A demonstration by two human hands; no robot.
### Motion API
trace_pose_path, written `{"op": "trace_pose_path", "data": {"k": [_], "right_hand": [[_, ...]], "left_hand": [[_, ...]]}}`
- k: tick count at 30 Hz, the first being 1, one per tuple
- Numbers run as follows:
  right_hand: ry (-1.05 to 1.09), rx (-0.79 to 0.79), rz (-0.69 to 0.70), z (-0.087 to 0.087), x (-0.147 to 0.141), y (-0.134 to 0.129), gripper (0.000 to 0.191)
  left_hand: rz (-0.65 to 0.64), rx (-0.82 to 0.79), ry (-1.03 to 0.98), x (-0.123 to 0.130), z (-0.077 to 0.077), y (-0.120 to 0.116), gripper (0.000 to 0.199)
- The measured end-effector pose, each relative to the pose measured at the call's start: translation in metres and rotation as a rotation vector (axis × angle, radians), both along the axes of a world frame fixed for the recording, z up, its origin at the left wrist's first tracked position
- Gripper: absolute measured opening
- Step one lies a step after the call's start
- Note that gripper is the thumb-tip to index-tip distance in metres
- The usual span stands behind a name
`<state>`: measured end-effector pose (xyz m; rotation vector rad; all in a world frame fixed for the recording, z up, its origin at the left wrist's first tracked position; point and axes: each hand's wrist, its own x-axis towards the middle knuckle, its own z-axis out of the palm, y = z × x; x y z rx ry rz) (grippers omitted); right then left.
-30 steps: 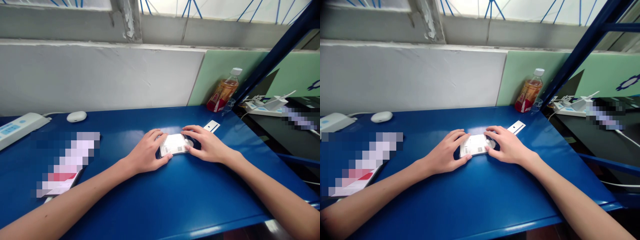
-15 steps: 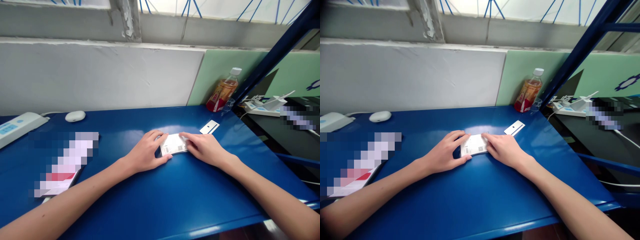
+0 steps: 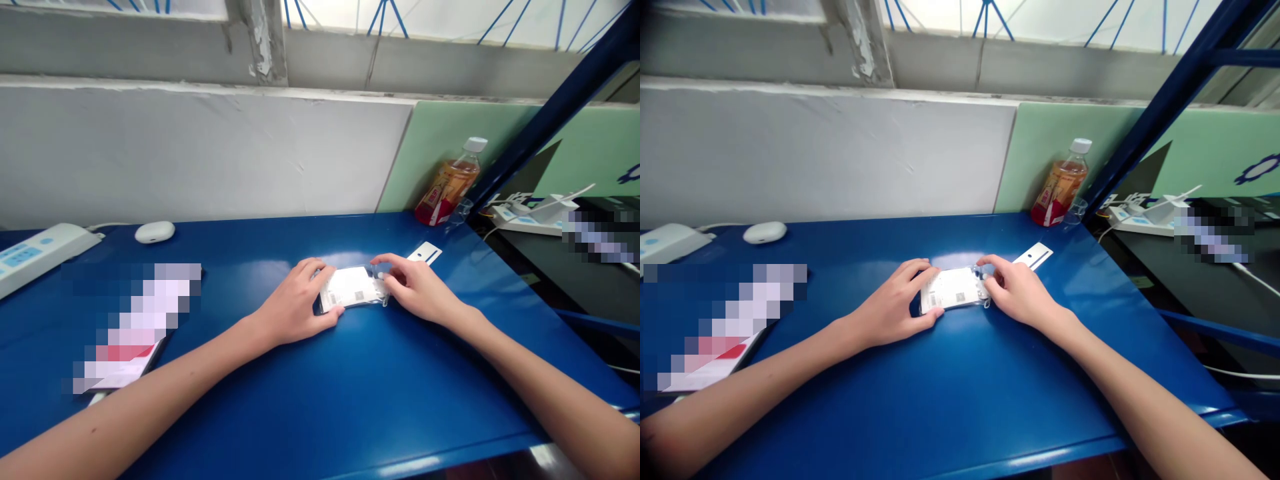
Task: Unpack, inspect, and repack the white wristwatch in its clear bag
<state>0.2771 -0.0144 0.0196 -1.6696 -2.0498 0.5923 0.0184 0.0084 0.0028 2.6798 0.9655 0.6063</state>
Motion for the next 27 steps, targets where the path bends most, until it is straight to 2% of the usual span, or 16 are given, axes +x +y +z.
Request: {"op": "trace_pose_path", "data": {"k": [4,8,14,16,21,27], "right_hand": [[-0.125,0.134,0.054,-0.002,0.006,0.001,0.027],[-0.123,0.255,0.170,-0.007,0.012,0.006,0.021],[-0.038,0.116,0.307,-0.002,0.009,0.002,0.021],[-0.015,0.080,0.334,0.000,0.007,0.000,0.023],[-0.046,0.106,0.339,0.001,0.005,0.000,0.027],[-0.054,0.126,0.354,0.000,0.007,0.000,0.033]], "left_hand": [[0.040,0.030,-0.001,0.000,-0.001,-0.001,0.052],[0.069,0.052,0.020,0.000,-0.003,-0.001,0.053],[0.084,0.036,0.069,-0.001,-0.006,-0.001,0.069],[0.071,0.026,0.056,-0.001,-0.006,0.000,0.066],[0.028,-0.006,-0.017,-0.001,-0.004,0.003,0.049],[0.016,-0.002,-0.031,-0.001,-0.004,0.003,0.053]]}}
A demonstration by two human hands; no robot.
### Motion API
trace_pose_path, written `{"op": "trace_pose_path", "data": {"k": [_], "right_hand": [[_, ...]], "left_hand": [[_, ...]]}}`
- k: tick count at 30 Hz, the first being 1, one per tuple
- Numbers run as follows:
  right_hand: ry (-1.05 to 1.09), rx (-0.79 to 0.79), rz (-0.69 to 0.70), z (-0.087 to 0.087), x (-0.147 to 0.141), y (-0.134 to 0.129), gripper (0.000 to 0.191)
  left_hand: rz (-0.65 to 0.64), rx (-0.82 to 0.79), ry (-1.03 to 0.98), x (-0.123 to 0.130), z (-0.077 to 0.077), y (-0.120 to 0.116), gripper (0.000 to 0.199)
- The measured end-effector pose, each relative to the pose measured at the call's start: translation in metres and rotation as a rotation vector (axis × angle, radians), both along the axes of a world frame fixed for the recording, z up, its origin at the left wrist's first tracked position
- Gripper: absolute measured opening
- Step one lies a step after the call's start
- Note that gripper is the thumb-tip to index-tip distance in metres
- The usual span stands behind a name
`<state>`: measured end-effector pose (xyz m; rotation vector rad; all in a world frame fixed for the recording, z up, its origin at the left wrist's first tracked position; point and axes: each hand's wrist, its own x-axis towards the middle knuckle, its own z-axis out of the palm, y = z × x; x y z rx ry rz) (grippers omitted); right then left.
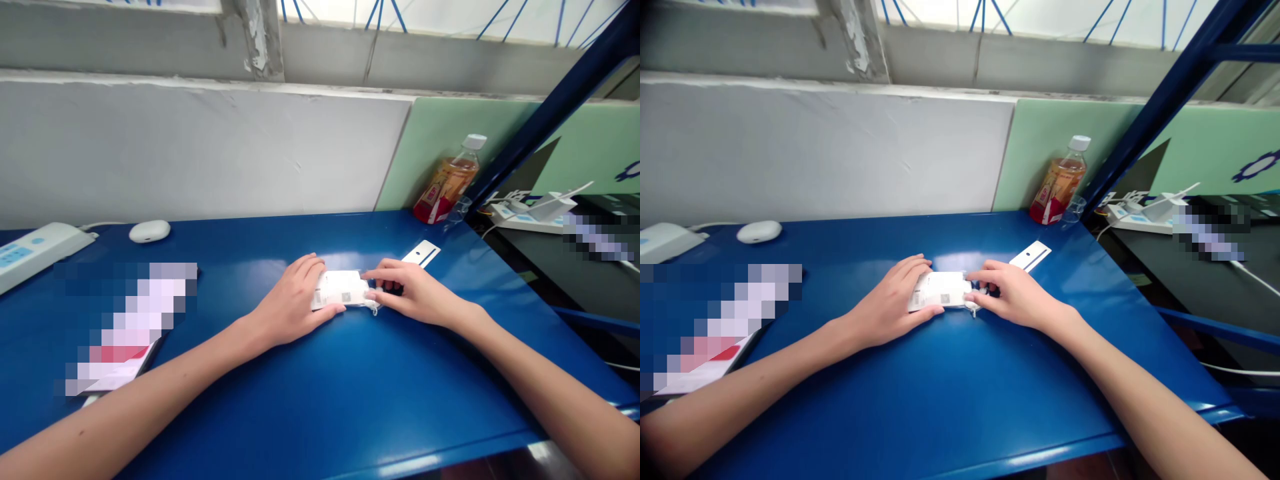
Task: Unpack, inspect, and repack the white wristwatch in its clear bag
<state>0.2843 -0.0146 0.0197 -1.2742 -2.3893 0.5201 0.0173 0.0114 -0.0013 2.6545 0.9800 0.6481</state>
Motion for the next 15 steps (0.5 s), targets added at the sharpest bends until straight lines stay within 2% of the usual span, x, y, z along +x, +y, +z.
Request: {"op": "trace_pose_path", "data": {"k": [4,9,15], "right_hand": [[0.031,-0.004,0.018,-0.002,-0.001,0.000,0.032],[-0.029,0.083,0.023,-0.003,-0.001,0.000,0.028],[-0.166,0.066,0.054,0.009,0.020,0.007,0.026]], "left_hand": [[0.012,0.012,0.020,0.000,0.000,-0.001,0.054],[0.025,0.012,0.025,0.000,-0.002,-0.001,0.054],[0.038,0.004,0.038,0.000,-0.001,-0.001,0.056]]}}
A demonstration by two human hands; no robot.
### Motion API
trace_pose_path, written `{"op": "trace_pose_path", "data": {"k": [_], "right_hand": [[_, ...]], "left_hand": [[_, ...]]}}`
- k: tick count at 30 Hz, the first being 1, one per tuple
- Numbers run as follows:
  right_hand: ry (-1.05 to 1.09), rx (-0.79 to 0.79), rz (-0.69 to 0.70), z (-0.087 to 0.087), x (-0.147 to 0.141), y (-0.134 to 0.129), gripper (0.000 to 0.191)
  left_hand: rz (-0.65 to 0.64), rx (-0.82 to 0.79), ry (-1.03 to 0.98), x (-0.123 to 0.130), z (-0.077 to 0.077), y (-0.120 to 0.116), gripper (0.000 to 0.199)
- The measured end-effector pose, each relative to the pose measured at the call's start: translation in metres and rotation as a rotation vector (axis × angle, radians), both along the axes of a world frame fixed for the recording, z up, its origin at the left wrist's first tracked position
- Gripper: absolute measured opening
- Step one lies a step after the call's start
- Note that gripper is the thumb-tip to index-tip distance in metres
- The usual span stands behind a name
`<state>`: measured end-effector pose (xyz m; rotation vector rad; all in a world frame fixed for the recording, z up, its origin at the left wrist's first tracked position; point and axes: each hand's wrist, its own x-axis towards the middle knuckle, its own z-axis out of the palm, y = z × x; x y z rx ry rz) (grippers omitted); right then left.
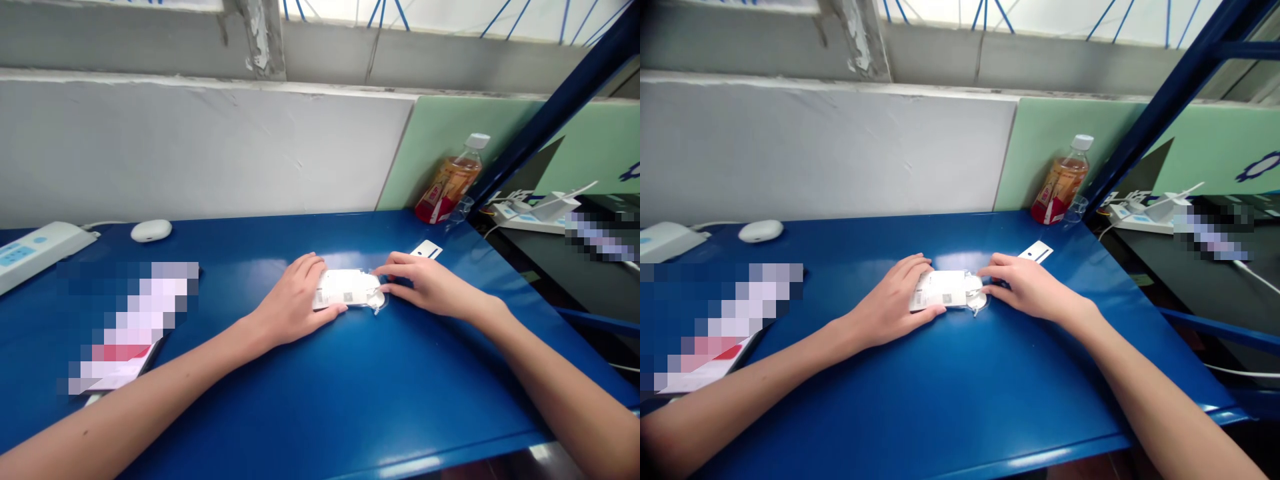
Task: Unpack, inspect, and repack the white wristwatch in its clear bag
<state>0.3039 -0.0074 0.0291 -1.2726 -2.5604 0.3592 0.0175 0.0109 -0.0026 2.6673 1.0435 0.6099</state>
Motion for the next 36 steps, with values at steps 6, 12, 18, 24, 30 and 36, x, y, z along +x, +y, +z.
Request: {"op": "trace_pose_path", "data": {"k": [6,12,18,24,30,36], "right_hand": [[0.078,0.086,-0.075,0.007,0.008,0.000,0.031],[0.153,0.059,-0.013,-0.014,-0.015,-0.007,0.041],[0.236,0.128,-0.050,-0.027,-0.027,-0.006,0.026],[0.054,0.174,-0.019,-0.008,-0.019,-0.005,0.020],[-0.056,0.074,-0.095,0.003,-0.003,-0.006,0.027],[0.059,0.013,-0.048,-0.006,-0.010,-0.005,0.036]], "left_hand": [[0.002,-0.009,-0.006,0.001,0.001,0.000,0.054],[-0.003,0.010,-0.018,0.000,0.000,0.000,0.053],[0.000,0.044,0.014,0.001,0.000,0.000,0.054],[0.057,0.074,0.038,0.002,0.001,-0.002,0.051],[0.051,0.054,0.034,0.002,0.002,-0.001,0.052],[0.006,0.032,0.008,0.002,0.005,-0.001,0.049]]}}
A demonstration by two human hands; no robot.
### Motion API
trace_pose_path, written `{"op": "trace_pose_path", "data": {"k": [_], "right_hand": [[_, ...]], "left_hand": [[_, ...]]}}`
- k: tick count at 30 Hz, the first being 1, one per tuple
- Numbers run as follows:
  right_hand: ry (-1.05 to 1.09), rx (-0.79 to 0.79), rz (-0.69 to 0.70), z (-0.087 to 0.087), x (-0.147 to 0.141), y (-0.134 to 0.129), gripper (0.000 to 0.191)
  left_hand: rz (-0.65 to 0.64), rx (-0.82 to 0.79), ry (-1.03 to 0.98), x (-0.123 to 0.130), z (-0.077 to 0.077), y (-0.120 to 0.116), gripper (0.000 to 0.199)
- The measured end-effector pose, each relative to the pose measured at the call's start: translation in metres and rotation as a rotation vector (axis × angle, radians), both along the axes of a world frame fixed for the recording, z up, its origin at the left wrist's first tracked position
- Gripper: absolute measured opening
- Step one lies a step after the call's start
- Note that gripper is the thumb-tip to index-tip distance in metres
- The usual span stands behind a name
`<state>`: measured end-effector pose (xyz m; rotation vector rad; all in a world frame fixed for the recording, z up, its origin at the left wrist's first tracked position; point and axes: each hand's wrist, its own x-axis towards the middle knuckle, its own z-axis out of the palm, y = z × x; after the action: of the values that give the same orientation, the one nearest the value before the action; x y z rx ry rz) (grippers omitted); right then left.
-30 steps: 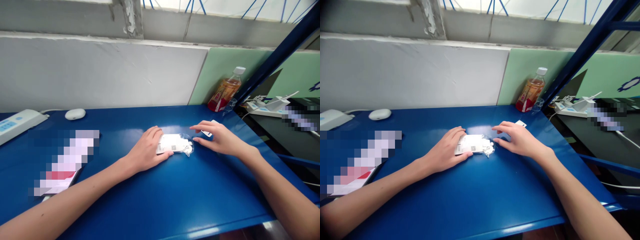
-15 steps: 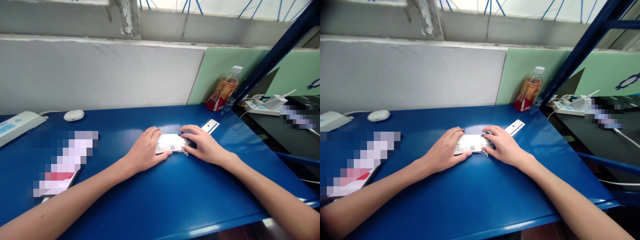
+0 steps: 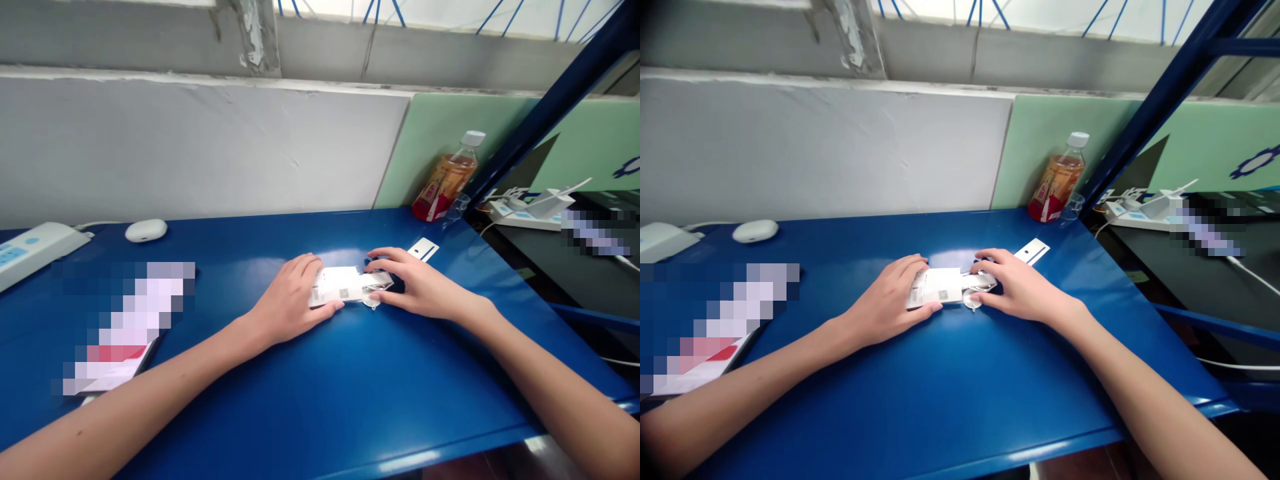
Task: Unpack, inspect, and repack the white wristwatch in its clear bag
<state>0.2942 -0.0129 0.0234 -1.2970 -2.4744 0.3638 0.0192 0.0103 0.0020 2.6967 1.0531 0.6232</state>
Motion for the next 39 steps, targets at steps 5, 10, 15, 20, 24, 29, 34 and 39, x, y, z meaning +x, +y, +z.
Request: {"op": "trace_pose_path", "data": {"k": [5,10,15,20,24,29,34,39], "right_hand": [[0.025,-0.052,0.057,0.001,-0.003,0.001,0.021],[-0.030,-0.047,-0.036,0.014,0.009,0.003,0.020],[0.019,0.040,-0.065,0.017,0.020,0.006,0.019],[0.304,0.090,-0.146,0.013,0.019,0.006,0.015],[0.718,0.082,-0.327,0.009,0.017,0.009,0.024],[1.189,-0.129,-0.421,0.008,0.017,0.016,0.042],[1.404,-0.517,-0.337,0.014,0.005,0.018,0.049],[1.442,-0.702,-0.286,0.020,-0.022,0.015,0.041]], "left_hand": [[0.020,0.012,0.000,-0.001,-0.001,0.000,0.050],[0.048,0.003,0.008,0.000,-0.001,-0.001,0.049],[0.050,0.006,-0.006,0.000,-0.001,-0.001,0.046],[0.045,0.015,-0.009,0.000,-0.002,-0.001,0.043],[0.029,0.010,-0.022,0.000,-0.002,-0.001,0.032],[0.029,0.004,-0.009,0.000,-0.001,-0.001,0.032],[0.026,0.020,0.002,0.001,0.000,0.000,0.060],[0.016,0.024,-0.018,0.001,0.000,-0.001,0.067]]}}
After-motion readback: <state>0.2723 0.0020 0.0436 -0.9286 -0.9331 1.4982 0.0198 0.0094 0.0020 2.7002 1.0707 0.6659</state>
